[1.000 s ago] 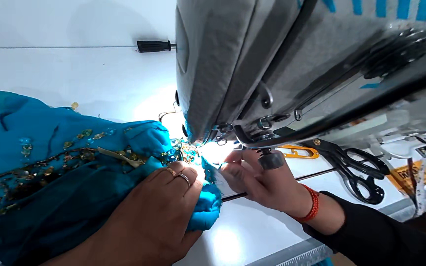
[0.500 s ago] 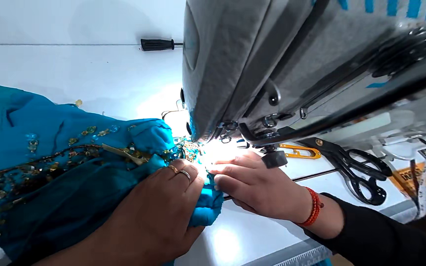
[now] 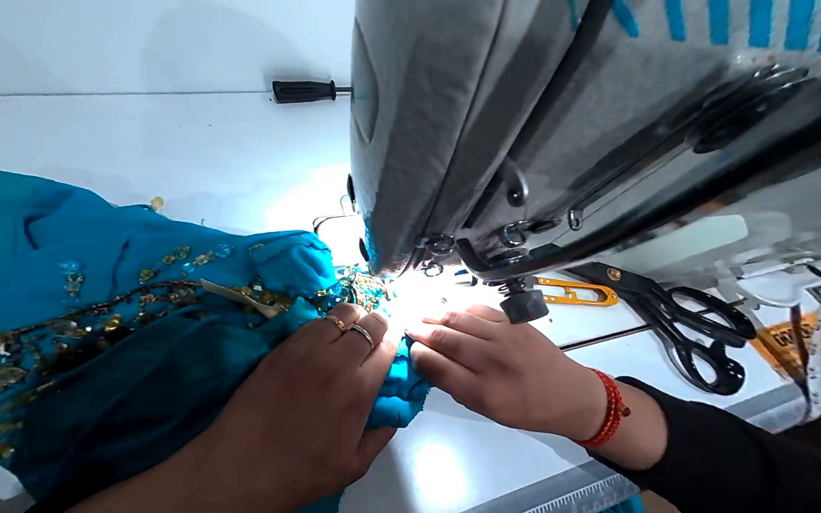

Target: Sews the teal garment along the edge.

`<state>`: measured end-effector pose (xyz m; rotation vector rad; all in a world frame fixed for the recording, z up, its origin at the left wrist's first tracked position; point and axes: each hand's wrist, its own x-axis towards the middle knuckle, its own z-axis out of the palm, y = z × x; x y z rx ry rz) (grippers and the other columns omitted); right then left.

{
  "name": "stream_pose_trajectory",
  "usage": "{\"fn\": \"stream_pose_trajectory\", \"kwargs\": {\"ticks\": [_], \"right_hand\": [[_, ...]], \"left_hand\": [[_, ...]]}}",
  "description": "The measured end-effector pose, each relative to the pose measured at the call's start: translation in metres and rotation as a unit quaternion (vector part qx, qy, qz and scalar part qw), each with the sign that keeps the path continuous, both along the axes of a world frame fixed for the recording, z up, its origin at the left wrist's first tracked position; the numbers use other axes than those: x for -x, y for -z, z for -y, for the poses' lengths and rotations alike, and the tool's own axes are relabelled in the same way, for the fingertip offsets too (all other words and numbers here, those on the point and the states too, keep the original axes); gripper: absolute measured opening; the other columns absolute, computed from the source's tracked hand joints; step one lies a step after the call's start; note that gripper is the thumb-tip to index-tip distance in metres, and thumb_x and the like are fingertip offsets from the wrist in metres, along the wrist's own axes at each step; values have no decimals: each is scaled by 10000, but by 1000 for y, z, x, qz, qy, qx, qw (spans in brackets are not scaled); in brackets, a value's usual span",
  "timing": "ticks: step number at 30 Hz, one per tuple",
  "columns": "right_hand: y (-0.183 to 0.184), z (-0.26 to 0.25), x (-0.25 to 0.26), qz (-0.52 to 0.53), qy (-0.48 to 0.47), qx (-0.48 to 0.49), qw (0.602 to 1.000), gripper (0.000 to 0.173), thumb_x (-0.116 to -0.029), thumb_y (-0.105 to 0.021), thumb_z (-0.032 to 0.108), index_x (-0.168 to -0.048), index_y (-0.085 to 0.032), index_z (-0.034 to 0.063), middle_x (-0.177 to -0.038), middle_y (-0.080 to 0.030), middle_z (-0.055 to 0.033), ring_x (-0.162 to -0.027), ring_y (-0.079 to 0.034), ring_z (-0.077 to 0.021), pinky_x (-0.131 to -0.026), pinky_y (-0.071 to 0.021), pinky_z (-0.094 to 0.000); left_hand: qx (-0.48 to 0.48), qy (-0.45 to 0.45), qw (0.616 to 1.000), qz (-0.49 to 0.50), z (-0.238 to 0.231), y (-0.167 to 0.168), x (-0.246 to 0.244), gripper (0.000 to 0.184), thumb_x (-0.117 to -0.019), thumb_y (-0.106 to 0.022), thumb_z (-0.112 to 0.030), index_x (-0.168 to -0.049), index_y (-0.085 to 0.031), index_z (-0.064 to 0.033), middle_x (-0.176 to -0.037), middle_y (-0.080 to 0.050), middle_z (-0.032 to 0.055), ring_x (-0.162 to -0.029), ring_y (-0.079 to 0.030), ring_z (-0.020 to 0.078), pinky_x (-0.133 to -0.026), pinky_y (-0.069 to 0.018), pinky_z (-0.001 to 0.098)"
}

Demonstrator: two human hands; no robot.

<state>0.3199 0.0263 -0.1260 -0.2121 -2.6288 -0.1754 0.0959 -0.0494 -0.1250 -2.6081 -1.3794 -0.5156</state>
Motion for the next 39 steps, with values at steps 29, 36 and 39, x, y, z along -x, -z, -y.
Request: {"fn": "stream_pose_trajectory", "kwargs": {"ticks": [29,36,39], "right_hand": [[3,-4,2,-2,35,-6,999,187,-985,-532,76,-1043,-709,98,-945,-742,-51,-805,-682,-185,-672,-508,-303],[2,-7,4,-10,31,-1,999,163,-995,-545,86,-1010,-707,90,-919,-730,-56,-826,-688,-197,-686,-519,-314],[3,-6,4,-8,32,-2,999,165,-992,-544,84,-1014,-707,92,-940,-740,-55,-846,-693,-196,-701,-519,-316]], "left_hand": [[22,-28,999,-5,-9,-1,2,563,-838,-504,-488,-1153,-763,-100,-1222,-719,119,-1151,-668,304,-924,-543,417],[25,-32,999,-3,-11,0,3,561,-846,-490,-492,-1153,-767,-112,-1236,-721,108,-1149,-670,302,-914,-544,418],[31,-33,999,0,-11,0,3,557,-831,-507,-492,-1157,-766,-122,-1223,-717,107,-1149,-662,305,-888,-549,423]]}}
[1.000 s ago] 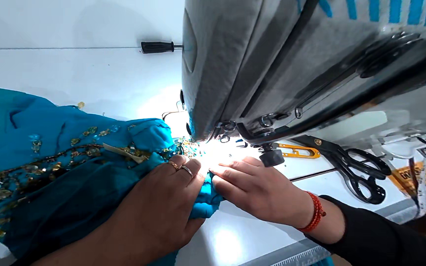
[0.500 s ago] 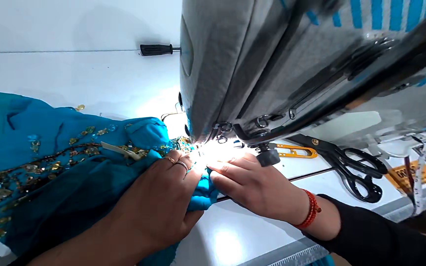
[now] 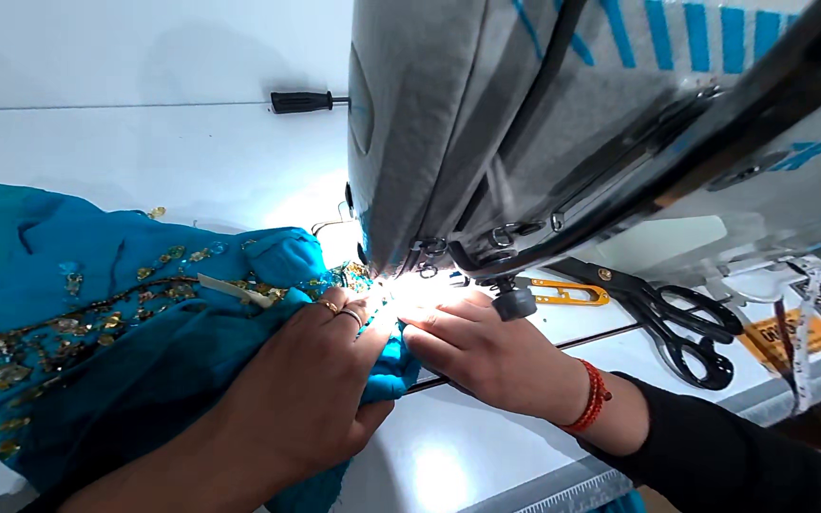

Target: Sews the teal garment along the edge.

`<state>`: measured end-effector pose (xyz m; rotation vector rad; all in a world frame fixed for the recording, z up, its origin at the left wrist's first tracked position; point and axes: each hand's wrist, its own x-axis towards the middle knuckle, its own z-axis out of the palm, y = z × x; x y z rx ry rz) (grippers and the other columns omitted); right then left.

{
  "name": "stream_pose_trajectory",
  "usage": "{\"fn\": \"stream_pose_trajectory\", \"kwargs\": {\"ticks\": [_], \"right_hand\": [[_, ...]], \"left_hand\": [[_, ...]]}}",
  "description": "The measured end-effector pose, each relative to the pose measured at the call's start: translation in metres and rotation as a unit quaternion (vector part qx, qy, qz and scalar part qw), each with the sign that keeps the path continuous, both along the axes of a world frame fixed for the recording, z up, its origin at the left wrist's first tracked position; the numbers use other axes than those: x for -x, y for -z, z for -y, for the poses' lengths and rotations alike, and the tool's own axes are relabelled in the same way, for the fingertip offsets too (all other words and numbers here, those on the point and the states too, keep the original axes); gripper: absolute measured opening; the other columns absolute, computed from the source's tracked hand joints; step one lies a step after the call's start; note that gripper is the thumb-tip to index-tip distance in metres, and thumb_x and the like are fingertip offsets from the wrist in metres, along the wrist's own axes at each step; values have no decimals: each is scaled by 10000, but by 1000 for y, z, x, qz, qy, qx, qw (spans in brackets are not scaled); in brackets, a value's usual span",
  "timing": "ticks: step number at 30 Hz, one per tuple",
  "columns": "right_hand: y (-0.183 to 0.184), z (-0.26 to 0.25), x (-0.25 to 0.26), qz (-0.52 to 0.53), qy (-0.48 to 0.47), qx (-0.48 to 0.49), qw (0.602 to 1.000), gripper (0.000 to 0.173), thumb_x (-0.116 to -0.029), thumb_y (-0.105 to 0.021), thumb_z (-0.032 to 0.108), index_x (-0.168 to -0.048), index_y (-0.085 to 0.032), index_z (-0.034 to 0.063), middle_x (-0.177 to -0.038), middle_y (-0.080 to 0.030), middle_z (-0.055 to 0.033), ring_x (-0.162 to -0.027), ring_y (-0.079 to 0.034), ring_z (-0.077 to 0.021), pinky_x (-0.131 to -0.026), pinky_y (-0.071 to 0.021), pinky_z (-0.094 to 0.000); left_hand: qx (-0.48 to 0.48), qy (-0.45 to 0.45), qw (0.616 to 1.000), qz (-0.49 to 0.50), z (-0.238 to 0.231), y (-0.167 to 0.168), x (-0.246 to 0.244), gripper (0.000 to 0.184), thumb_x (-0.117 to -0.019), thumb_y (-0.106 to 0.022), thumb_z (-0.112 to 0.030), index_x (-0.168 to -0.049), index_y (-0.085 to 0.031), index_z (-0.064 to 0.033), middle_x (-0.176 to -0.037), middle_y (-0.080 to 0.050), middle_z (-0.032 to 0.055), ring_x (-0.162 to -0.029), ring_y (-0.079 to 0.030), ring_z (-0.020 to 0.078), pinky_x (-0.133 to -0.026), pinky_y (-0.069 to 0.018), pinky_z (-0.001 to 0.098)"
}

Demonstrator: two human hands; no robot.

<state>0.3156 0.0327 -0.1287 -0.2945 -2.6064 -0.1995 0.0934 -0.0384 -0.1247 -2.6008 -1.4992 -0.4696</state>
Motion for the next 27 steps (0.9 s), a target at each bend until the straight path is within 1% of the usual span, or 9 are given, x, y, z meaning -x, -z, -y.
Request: {"fn": "stream_pose_trajectory", "kwargs": {"ticks": [6,12,14,17,21,24,27], "right_hand": [[0,0,0,6,6,-2,1000,172,-986,-540,79,-1020,-708,97,-957,-749,-59,-845,-696,-195,-687,-510,-314],[1,1,0,1,7,-5,1000,176,-992,-538,97,-1027,-710,103,-966,-753,-54,-840,-695,-191,-683,-507,-314],[1,0,0,2,6,-5,1000,180,-985,-541,90,-1032,-715,98,-962,-752,-57,-839,-700,-192,-684,-518,-314],[1,0,0,0,4,-6,1000,170,-990,-538,85,-1024,-704,94,-958,-749,-60,-833,-693,-194,-683,-510,-315],[1,0,0,4,2,-3,1000,172,-996,-538,87,-1036,-705,90,-958,-745,-62,-860,-697,-204,-689,-514,-323],[1,0,1,3,2,-1,1000,177,-984,-544,79,-1038,-713,87,-969,-749,-71,-869,-702,-209,-707,-523,-325],[1,0,1,6,6,-6,1000,181,-978,-546,78,-1035,-717,97,-953,-748,-60,-841,-697,-198,-691,-516,-316]], "left_hand": [[2,0,1000,2,0,0,0,546,-826,-515,-494,-1142,-770,-128,-1221,-717,111,-1142,-663,307,-879,-549,427],[5,-2,1000,2,1,0,-1,558,-822,-522,-496,-1160,-763,-124,-1202,-722,120,-1146,-664,328,-887,-553,448],[2,-6,1000,3,1,0,-1,556,-814,-528,-501,-1140,-768,-120,-1177,-729,125,-1149,-667,334,-905,-552,455],[0,-7,1000,2,1,-1,-2,544,-804,-536,-498,-1128,-762,-123,-1164,-730,115,-1149,-664,325,-900,-550,437],[-1,-5,1000,5,2,-1,-2,520,-806,-538,-490,-1109,-759,-129,-1161,-729,129,-1151,-666,336,-894,-550,461],[3,-4,1000,3,2,0,-2,512,-811,-537,-485,-1122,-763,-145,-1203,-719,143,-1184,-657,345,-919,-545,467],[-1,-2,1000,-3,2,-1,-2,493,-808,-541,-480,-1108,-766,-160,-1176,-726,133,-1182,-658,337,-933,-543,450]]}}
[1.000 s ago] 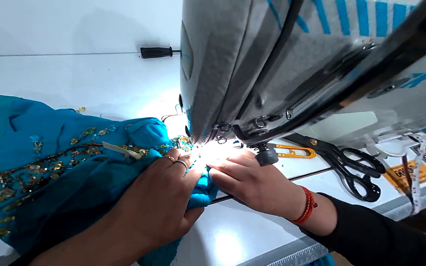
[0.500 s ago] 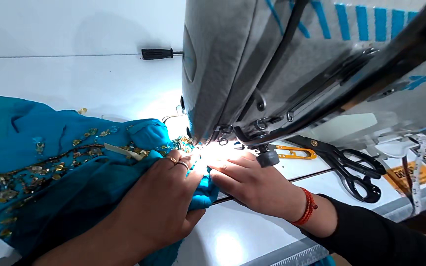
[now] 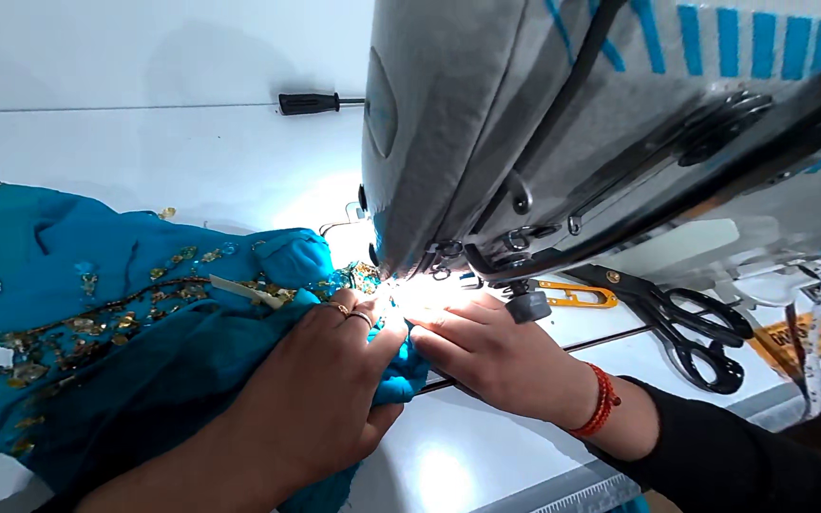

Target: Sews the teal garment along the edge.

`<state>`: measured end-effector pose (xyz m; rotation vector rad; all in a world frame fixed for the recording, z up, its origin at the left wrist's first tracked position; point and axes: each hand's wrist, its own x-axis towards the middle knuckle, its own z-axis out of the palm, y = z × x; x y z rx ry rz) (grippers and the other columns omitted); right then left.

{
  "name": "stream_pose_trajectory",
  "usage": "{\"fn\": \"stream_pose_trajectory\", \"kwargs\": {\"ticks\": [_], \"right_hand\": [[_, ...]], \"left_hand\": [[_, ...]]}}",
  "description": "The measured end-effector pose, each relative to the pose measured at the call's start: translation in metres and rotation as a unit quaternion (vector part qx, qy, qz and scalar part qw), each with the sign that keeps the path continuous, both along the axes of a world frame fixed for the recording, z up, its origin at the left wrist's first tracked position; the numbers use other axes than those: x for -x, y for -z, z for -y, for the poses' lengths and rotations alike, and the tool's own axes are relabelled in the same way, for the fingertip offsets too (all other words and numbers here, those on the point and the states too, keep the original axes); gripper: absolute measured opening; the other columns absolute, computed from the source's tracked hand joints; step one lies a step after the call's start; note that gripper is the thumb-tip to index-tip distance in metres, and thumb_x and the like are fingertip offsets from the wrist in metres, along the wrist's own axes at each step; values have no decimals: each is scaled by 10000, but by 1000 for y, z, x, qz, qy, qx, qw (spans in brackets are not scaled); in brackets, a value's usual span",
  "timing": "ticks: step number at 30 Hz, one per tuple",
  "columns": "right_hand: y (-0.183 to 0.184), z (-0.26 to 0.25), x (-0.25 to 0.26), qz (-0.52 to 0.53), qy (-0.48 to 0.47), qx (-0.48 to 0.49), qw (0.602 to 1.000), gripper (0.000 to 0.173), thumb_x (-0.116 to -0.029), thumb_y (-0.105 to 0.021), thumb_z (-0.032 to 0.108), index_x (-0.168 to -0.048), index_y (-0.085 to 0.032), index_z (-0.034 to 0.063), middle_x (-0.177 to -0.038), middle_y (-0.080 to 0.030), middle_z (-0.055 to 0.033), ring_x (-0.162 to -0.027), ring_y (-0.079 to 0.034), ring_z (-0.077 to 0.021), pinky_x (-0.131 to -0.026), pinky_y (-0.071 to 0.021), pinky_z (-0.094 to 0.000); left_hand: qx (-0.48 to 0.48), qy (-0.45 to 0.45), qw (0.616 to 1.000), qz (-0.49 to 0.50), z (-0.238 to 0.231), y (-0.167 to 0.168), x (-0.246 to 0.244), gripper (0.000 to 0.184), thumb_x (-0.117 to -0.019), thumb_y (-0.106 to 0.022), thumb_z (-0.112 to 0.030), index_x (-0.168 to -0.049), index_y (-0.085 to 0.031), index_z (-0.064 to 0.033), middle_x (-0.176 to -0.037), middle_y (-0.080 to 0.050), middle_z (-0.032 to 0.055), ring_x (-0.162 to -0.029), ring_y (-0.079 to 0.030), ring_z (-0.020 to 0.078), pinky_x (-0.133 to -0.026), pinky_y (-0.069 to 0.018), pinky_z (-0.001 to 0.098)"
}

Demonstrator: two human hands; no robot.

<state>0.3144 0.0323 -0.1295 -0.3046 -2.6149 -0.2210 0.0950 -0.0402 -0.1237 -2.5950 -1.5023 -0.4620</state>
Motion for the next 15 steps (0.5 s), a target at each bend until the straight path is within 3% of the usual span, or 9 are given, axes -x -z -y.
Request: {"fn": "stream_pose_trajectory", "kwargs": {"ticks": [15], "right_hand": [[1,0,0,-1,12,-14,1000,185,-980,-549,108,-1045,-722,115,-944,-751,-42,-831,-694,-188,-698,-511,-319]], "left_hand": [[-4,-5,1000,-3,0,0,-2,495,-805,-559,-479,-1113,-769,-153,-1105,-731,150,-1153,-663,364,-883,-552,489]]}}
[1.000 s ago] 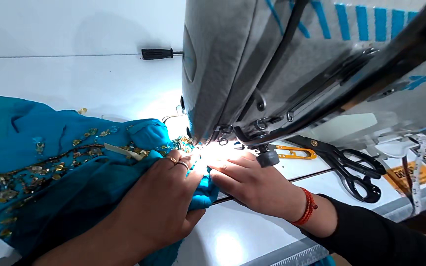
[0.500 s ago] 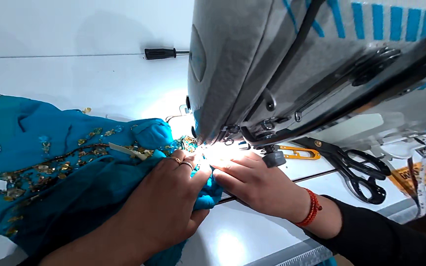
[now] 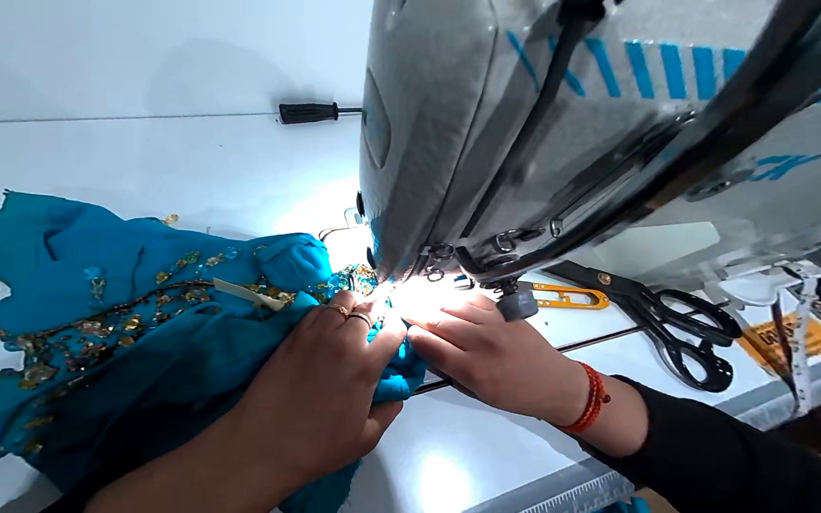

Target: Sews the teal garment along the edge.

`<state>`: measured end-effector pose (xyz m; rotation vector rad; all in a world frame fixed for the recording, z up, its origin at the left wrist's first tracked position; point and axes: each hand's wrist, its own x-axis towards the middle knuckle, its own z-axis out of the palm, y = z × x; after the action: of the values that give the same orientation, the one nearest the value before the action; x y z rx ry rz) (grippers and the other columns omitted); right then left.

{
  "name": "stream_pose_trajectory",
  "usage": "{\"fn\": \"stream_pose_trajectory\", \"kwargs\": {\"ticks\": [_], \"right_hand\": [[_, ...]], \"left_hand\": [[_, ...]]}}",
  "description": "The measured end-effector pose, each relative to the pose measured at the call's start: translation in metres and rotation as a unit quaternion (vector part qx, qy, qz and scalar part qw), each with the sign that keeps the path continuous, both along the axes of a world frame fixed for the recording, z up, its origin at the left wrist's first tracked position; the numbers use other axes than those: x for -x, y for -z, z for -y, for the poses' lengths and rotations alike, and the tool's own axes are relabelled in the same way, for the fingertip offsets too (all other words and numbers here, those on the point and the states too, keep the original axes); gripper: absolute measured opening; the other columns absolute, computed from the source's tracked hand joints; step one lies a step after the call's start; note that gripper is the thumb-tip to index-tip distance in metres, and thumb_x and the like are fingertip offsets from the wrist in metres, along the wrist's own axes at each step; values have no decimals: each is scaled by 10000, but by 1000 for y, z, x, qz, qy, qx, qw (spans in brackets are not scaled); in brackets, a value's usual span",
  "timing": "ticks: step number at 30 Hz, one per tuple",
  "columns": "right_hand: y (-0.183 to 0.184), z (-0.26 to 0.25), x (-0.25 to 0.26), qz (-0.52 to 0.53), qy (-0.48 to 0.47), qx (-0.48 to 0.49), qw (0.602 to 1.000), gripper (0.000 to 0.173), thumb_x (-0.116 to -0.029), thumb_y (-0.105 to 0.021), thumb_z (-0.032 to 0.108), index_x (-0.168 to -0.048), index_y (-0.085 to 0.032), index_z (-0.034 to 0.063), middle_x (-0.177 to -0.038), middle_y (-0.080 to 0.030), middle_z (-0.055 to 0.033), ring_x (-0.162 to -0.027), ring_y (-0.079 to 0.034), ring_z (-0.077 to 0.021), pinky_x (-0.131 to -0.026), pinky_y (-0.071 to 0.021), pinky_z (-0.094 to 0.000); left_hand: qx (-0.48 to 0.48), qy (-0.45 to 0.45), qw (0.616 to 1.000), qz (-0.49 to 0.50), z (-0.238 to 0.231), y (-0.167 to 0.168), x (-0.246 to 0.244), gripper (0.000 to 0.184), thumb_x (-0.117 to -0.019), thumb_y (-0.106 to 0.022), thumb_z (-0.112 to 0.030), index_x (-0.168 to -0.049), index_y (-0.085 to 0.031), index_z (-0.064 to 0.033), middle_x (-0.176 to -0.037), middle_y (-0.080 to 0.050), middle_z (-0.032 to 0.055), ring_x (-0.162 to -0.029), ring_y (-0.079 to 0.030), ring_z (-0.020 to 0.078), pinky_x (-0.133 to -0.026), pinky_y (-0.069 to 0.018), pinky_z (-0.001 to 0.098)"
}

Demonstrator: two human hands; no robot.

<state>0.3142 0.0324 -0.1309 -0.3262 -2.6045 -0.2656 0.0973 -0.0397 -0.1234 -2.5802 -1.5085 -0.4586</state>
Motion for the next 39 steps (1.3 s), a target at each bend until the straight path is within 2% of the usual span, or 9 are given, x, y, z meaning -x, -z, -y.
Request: {"fn": "stream_pose_trajectory", "kwargs": {"ticks": [8,17,25,28,31,34,36,39], "right_hand": [[0,0,2,2,0,0,1000,183,-966,-557,91,-1035,-725,106,-910,-740,-43,-804,-685,-186,-690,-507,-314],[0,1,2,-2,0,-2,1000,183,-973,-558,99,-1035,-729,109,-910,-739,-42,-797,-679,-181,-691,-502,-305],[0,0,1,-3,-5,4,1000,183,-981,-548,92,-1039,-722,100,-944,-750,-56,-827,-696,-191,-703,-515,-316],[0,0,1,0,-5,4,1000,192,-973,-549,87,-1047,-727,96,-921,-746,-53,-834,-699,-197,-711,-523,-324],[1,0,2,-2,-4,5,1000,184,-971,-552,89,-1032,-725,96,-871,-728,-46,-793,-680,-191,-683,-501,-318],[0,0,1,1,-6,6,1000,178,-986,-541,93,-1035,-712,91,-938,-744,-62,-826,-692,-200,-702,-515,-326],[1,0,1,-3,-10,8,1000,171,-997,-542,100,-1035,-708,89,-942,-740,-67,-815,-687,-202,-687,-514,-326],[0,0,1,-5,-11,6,1000,173,-996,-542,106,-1031,-711,93,-936,-740,-63,-823,-692,-198,-686,-518,-319]], "left_hand": [[-7,-2,1000,-2,0,0,-1,475,-814,-547,-475,-1095,-772,-166,-1055,-737,134,-1129,-673,356,-879,-553,478],[-6,-2,1000,-5,0,1,0,481,-817,-544,-475,-1104,-771,-164,-1126,-734,146,-1156,-667,360,-887,-553,482],[-7,-1,1000,-5,-1,1,-1,474,-818,-541,-479,-1091,-769,-166,-1107,-733,143,-1154,-662,363,-873,-552,480],[5,-11,1000,6,0,1,-2,474,-802,-569,-478,-1114,-770,-182,-1171,-724,150,-1177,-655,357,-883,-550,480],[-1,-12,1000,8,-1,1,-2,462,-793,-573,-468,-1095,-771,-179,-1142,-730,148,-1150,-661,363,-847,-553,468],[-7,-6,1000,9,-1,1,-2,462,-806,-551,-464,-1076,-779,-167,-1056,-736,133,-1107,-666,371,-814,-552,473],[-3,-11,1000,3,0,0,-2,470,-833,-529,-478,-1089,-780,-173,-1109,-738,138,-1137,-663,372,-840,-554,483],[-5,-15,1000,-1,-1,0,-2,470,-835,-518,-484,-1079,-783,-181,-1115,-736,128,-1125,-662,363,-825,-552,469]]}}
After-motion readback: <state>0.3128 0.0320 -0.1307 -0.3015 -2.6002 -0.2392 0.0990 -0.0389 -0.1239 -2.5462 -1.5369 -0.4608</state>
